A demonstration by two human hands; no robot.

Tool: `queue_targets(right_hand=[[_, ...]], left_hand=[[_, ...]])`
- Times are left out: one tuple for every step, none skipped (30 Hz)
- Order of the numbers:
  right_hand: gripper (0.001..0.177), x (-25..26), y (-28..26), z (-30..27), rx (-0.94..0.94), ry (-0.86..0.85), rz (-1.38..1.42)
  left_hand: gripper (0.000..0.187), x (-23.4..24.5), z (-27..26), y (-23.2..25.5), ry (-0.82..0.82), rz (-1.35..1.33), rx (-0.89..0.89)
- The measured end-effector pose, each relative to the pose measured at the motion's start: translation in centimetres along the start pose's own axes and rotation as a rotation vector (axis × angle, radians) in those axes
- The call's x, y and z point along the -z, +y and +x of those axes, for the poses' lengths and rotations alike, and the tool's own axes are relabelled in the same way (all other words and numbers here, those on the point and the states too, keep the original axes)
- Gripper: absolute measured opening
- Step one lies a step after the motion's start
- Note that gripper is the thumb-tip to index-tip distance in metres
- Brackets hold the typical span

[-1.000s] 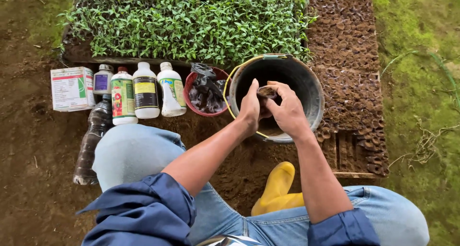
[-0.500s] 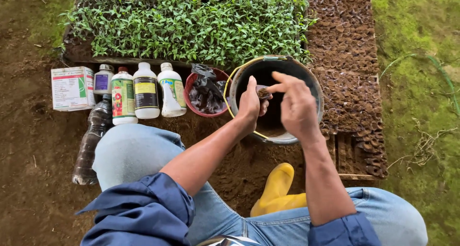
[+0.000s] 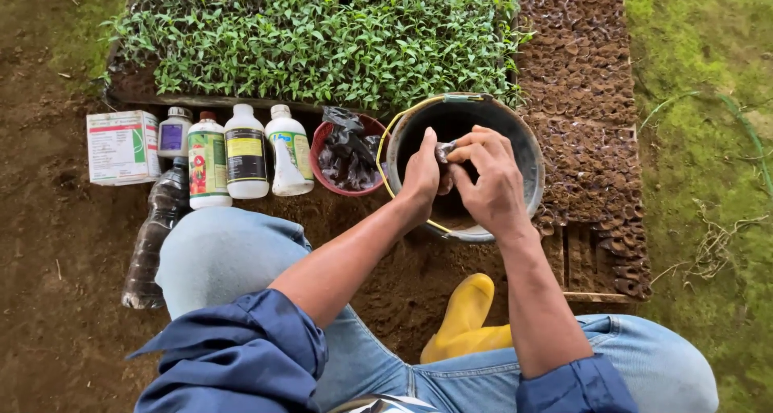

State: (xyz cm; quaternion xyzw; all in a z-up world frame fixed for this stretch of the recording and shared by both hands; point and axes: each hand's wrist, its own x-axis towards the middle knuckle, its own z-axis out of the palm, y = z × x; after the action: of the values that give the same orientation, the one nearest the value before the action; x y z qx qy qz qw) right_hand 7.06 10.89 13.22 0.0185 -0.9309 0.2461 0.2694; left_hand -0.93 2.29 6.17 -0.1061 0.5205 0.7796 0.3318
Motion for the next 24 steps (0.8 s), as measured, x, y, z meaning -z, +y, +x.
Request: queue_targets(right_hand=[[0.018, 0.0, 0.0, 0.0, 0.0, -0.002, 0.0], [0.017, 0.1, 0.0, 0.1, 0.005, 0.008, 0.016], [0.016, 0.1, 0.0, 0.2, 0.01, 0.02, 0.031], [0.016, 0.2, -0.1, 0.2, 0.011, 0.021, 0.031], [0.015, 0.2, -0.2, 0.2, 0.013, 0.025, 0.049], [0.015, 0.2, -0.3, 0.2, 0.015, 0.029, 0.066], [0.015, 0.3, -0.6, 0.3, 0.014, 0.029, 0.066], [0.014, 0.4, -0.8, 0.3, 0.017, 0.033, 0.087], [0.014, 0.5, -1.1, 0.4, 0.023, 0.037, 0.107], [0.014, 0.5, -1.2, 0.5, 0.024, 0.038, 0.107], [0.014, 0.4, -1.3, 0.5, 0.027, 0.046, 0.126], [0.015, 0.4, -1.4, 0.6, 0.03, 0.054, 0.145], [0.015, 0.5, -1.1, 0.6, 0.032, 0.056, 0.145], [0.022, 0.5, -0.8, 0.6, 0.029, 0.08, 0.161], [0.03, 0.6, -0.6, 0.4, 0.024, 0.102, 0.179], [0.03, 1.1, -1.2, 0.7, 0.025, 0.101, 0.179], [0.037, 1.7, -1.8, 0.9, 0.04, 0.096, 0.171], [0.044, 2.3, -2.3, 1.1, 0.056, 0.091, 0.163], [0.044, 2.0, -2.4, 1.1, 0.055, 0.092, 0.161], [0.048, 1.8, -2.5, 1.1, 0.09, 0.072, 0.125], [0.053, 1.5, -2.6, 1.2, 0.127, 0.051, 0.09], [0.053, 1.3, -2.7, 1.2, 0.126, 0.052, 0.09], [0.055, 1.1, -2.9, 1.1, 0.125, 0.036, 0.047], [0.057, 0.9, -3.1, 1.0, 0.124, 0.02, 0.003]], left_hand=[[0.062, 0.0, -0.3, 0.3, 0.001, -0.001, 0.001], [0.061, 0.1, -0.6, 0.7, -0.001, -0.026, 0.009], [0.059, 0.0, -0.8, 1.1, -0.005, -0.05, 0.016], [0.059, 0.0, -0.9, 1.3, -0.005, -0.05, 0.015], [0.057, -0.1, -1.1, 1.4, 0.006, -0.1, 0.042], [0.055, -0.2, -1.2, 1.6, 0.018, -0.149, 0.07], [0.055, -0.2, -1.3, 1.7, 0.018, -0.149, 0.07], [0.058, -0.2, -1.4, 1.7, 0.0, -0.149, 0.061], [0.062, -0.2, -1.5, 1.8, -0.017, -0.151, 0.049], [0.062, -0.2, -1.2, 1.6, -0.017, -0.152, 0.048], [0.063, -0.1, -1.0, 1.3, -0.031, -0.144, 0.04], [0.064, -0.1, -0.8, 1.1, -0.044, -0.137, 0.031], [0.064, -0.1, -1.2, 1.5, -0.045, -0.137, 0.028], [0.069, -0.1, -1.5, 1.8, -0.068, -0.142, 0.02], [0.075, -0.1, -2.0, 2.1, -0.09, -0.147, 0.015], [0.075, 0.1, -2.1, 2.2, -0.088, -0.148, 0.015], [0.076, 0.1, -2.2, 2.2, -0.098, -0.146, 0.007], [0.077, 0.1, -2.2, 2.3, -0.107, -0.144, -0.001], [0.077, 0.2, -2.0, 2.1, -0.109, -0.143, 0.0], [0.076, 0.2, -1.8, 1.9, -0.094, -0.12, -0.008], [0.076, 0.4, -1.5, 1.7, -0.077, -0.097, -0.017], [0.076, 0.4, -1.3, 1.6, -0.077, -0.096, -0.018], [0.078, 0.5, -1.1, 1.4, -0.084, -0.058, -0.04], [0.08, 0.5, -0.9, 1.2, -0.091, -0.019, -0.062]])
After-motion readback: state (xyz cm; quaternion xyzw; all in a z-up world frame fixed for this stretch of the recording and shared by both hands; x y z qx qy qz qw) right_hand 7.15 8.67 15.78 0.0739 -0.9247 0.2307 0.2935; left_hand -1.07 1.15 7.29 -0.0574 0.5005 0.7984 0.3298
